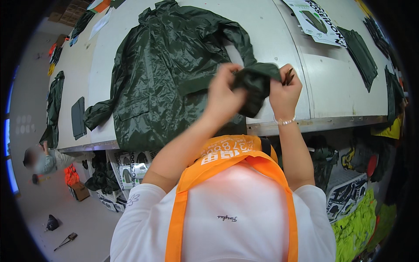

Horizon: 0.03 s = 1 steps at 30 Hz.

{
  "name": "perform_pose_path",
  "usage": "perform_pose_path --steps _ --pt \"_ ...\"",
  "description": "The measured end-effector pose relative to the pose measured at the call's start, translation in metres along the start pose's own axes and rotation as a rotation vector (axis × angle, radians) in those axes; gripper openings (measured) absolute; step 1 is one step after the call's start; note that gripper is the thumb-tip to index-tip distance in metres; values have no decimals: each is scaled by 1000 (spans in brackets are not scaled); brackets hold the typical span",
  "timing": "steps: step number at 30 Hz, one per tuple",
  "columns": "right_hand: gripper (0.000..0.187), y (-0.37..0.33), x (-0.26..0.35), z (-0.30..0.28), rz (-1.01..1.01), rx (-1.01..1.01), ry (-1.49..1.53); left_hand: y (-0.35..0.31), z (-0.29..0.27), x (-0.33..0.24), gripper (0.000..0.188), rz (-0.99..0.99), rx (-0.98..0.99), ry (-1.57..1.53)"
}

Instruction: The person folds a dark green jacket on a white table. They smooth the fabric, fold the sleeves, and fold the body of the jacket into a compact shape. The person then places the folded jacket into a white plastic basket.

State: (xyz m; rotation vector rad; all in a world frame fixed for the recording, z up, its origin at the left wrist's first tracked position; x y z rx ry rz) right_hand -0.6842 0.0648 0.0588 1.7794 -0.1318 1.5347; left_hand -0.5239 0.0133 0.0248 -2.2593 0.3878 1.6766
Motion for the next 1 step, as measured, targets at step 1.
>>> perform_pose_path --steps 1 --pt "21 2 -1 1 -4 3 4 1 0 0 72 3 -6 1"
Point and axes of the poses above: each hand's wrist, its own y-axis towards the middle knuckle, its own z-axis out of the palm, x = y × z, the point moved 8 cm from there along y, towards the middle knuckle, and after that the axes turned 9 degrees about -z, right-handed, at the moved point
